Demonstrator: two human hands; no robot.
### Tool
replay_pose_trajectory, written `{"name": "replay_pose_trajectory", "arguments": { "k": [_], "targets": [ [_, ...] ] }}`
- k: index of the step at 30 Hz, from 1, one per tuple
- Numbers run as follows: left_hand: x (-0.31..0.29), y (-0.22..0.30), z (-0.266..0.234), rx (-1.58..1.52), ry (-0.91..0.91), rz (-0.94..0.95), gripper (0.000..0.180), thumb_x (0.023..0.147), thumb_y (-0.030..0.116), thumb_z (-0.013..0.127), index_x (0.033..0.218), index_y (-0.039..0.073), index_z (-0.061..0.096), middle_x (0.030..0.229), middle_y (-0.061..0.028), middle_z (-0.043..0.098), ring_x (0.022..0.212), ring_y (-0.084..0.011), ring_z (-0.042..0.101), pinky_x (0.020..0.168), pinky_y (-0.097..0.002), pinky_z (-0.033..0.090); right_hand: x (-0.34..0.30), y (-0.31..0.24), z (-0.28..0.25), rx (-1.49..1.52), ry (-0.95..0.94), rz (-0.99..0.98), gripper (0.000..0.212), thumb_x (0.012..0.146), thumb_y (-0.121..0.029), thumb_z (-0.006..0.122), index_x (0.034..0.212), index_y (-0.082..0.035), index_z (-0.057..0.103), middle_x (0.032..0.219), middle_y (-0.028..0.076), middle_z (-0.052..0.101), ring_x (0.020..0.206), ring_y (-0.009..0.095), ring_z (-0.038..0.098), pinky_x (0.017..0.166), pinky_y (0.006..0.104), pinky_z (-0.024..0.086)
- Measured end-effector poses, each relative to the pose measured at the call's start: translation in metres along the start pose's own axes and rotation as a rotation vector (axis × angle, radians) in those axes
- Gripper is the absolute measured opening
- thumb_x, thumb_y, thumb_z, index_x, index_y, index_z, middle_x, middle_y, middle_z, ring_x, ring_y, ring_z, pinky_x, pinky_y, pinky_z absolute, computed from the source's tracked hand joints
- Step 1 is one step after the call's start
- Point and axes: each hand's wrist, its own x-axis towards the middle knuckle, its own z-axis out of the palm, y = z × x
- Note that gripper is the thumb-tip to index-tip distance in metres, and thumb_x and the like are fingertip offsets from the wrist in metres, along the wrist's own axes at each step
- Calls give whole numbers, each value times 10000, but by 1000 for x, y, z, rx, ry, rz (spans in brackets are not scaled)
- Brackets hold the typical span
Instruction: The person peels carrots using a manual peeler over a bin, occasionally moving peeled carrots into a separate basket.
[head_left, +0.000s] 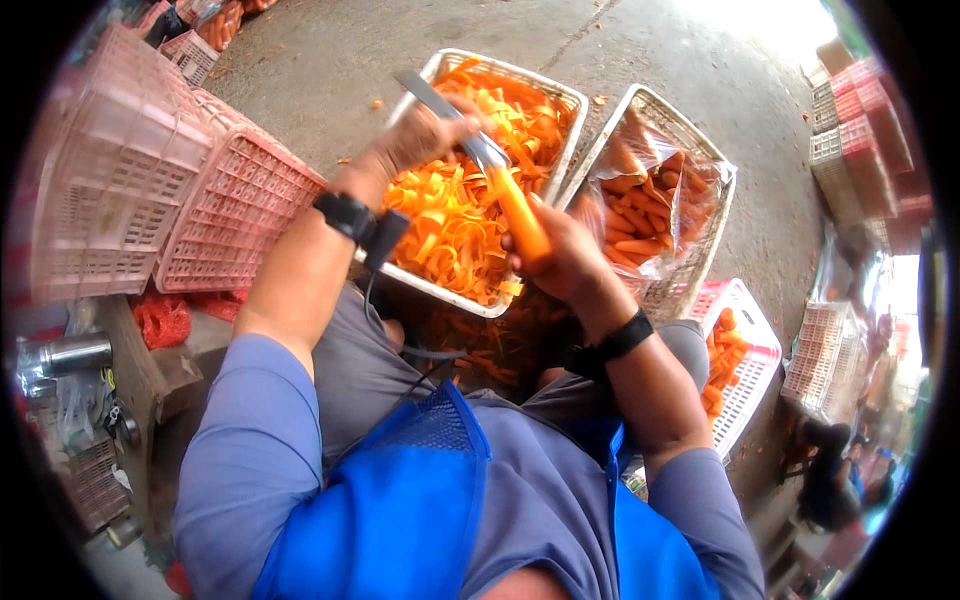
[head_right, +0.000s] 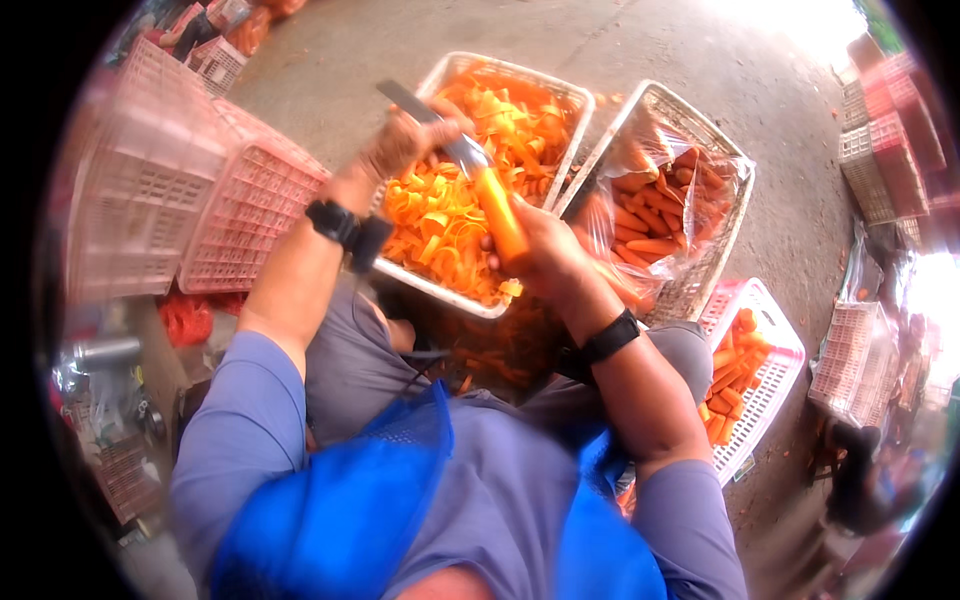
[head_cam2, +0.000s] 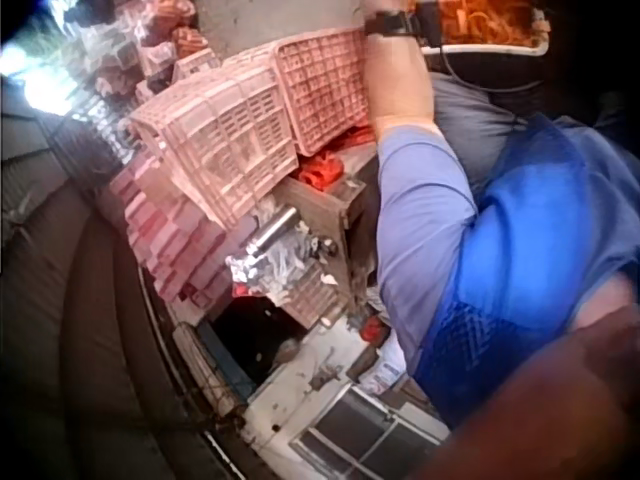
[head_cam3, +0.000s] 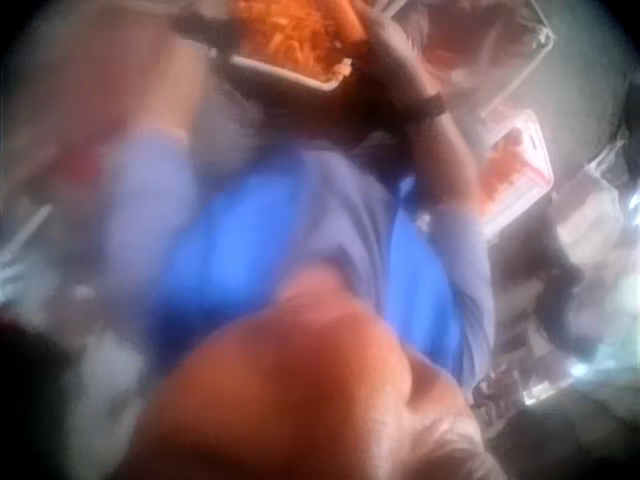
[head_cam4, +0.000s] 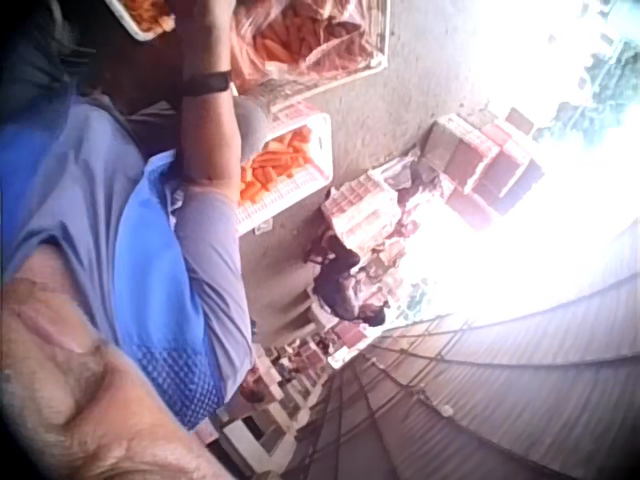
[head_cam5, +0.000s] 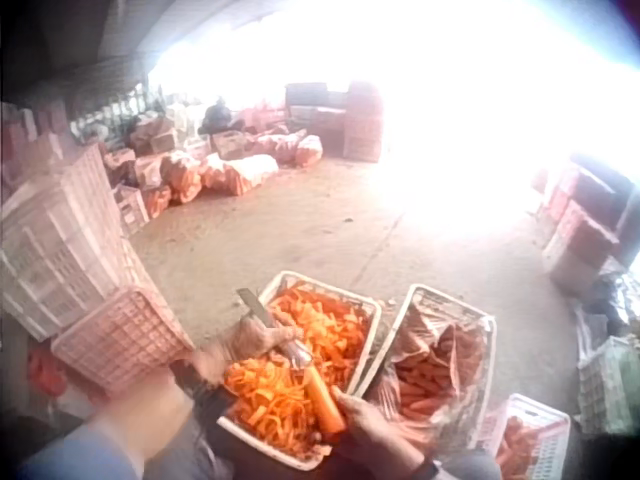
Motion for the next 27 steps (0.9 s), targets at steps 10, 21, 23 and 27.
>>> {"name": "replay_pose_trajectory", "arguments": {
  "k": [10, 21, 23, 27],
  "targets": [
    [-35, 36, 43, -174, -238, 49, 181, 945, 240, 693, 996, 72, 737, 849, -32, 706, 701, -96, 626, 600, -218, 492, 5, -3, 11, 4, 186, -94, 402, 1057, -375, 423, 1229, -26, 523, 943, 117, 632, 742, 214, 628, 646, 335, 542],
    [2, -31, -44, 95, 264, -20, 270, 973, 302, 612, 1083, 81, 720, 889, -49, 727, 718, -86, 644, 569, -205, 491, 5, -3, 4, 137, 5, -46, 412, 1052, -347, 472, 1284, -16, 550, 948, 81, 652, 731, 204, 626, 630, 344, 538],
    [-5, -10, -28, 41, 177, 80, 255, 975, 301, 618, 1067, 88, 725, 878, -44, 722, 704, -87, 637, 561, -197, 480, 11, -1, -6, 88, 168, -127, 405, 1053, -334, 477, 1278, -5, 549, 979, 78, 654, 760, 207, 633, 657, 342, 547],
    [-30, 26, 32, -115, -126, 208, 204, 950, 273, 688, 1016, 84, 730, 833, -34, 695, 685, -80, 624, 562, -217, 484, 16, 4, -9, 4, 188, -96, 399, 1061, -335, 455, 1238, 6, 562, 1045, 91, 662, 852, 193, 654, 681, 316, 555]
  ]
}}
